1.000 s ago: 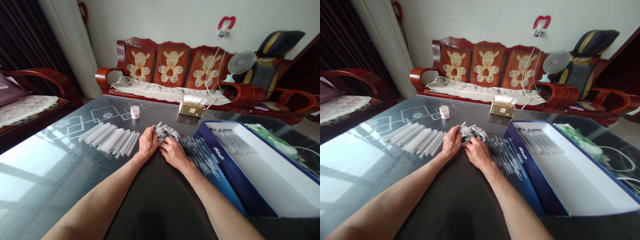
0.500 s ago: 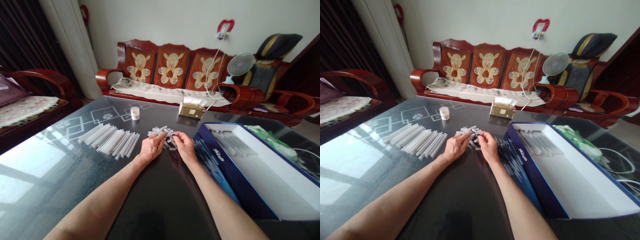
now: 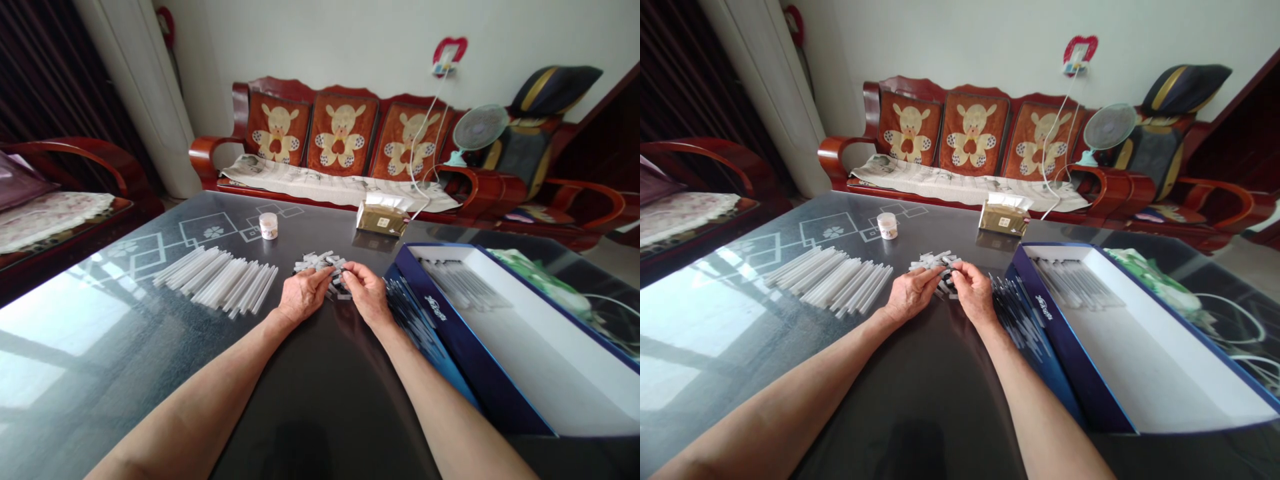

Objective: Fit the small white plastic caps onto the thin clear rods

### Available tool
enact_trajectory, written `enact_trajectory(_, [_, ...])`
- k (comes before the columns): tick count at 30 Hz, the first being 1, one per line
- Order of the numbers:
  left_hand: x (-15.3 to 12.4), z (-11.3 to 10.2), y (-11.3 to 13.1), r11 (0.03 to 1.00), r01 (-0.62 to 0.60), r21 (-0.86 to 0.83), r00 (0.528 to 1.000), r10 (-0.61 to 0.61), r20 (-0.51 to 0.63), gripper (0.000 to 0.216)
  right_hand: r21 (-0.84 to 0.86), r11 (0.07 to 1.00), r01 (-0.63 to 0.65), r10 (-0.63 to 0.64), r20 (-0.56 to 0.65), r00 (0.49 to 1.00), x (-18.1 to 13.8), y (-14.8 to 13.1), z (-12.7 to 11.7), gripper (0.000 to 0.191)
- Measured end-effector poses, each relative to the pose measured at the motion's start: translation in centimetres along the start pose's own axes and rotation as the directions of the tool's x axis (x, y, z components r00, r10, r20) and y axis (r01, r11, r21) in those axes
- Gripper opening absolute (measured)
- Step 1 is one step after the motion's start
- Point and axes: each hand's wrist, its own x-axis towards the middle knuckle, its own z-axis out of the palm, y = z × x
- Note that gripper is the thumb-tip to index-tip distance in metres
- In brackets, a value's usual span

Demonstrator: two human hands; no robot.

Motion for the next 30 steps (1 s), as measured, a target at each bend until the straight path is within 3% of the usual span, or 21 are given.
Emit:
enact_trajectory(6, [0.0, -0.1, 0.0, 1.0, 0.005, 0.022, 1.0, -0.006, 0.024, 0.031, -0.024, 1.0, 0.019, -0.019, 0.016, 1.0, 0.2, 0.4, -0.1, 0.028])
enact_trajectory(10, [0.2, -0.4, -0.1, 0.996, 0.085, -0.009, 0.991, -0.086, -0.101, 0.03, -0.156, 0.985, 0.07, -0.073, -0.018, 0.997, 0.2, -0.3, -0.7, 0.021])
enact_trajectory(12, [0.3, -0.4, -0.2, 0.992, 0.121, -0.034, 0.977, -0.125, -0.175, 0.03, -0.293, 0.935, 0.198, -0.163, 0.14, 0.977, 0.0, -1.0, -0.9, 0.014])
enact_trajectory(15, [0.3, -0.4, -0.2, 0.991, 0.123, -0.055, 0.97, -0.131, -0.203, 0.029, -0.402, 0.806, 0.435, -0.233, 0.459, 0.857, -0.7, -1.8, -1.0, 0.01])
enact_trajectory(18, [0.2, -0.3, -0.2, 0.99, 0.13, -0.056, 0.972, -0.138, -0.191, 0.028, -0.454, 0.717, 0.529, -0.21, 0.583, 0.785, -0.9, -2.2, -1.0, 0.013])
enact_trajectory(22, [0.2, -0.2, -0.3, 0.991, 0.117, -0.06, 0.974, -0.127, -0.189, 0.028, -0.559, 0.659, 0.504, -0.135, 0.571, 0.81, -0.5, -2.4, -1.9, 0.022])
enact_trajectory(26, [0.1, 0.0, -0.4, 0.993, 0.09, -0.073, 0.975, -0.102, -0.195, 0.027, -0.67, 0.569, 0.477, -0.038, 0.558, 0.829, -0.1, -2.6, -2.8, 0.017])
enact_trajectory(30, [0.1, 0.2, -0.5, 0.994, 0.084, -0.066, 0.978, -0.095, -0.187, 0.027, -0.66, 0.578, 0.479, -0.052, 0.556, 0.83, 0.0, -2.5, -2.9, 0.01])
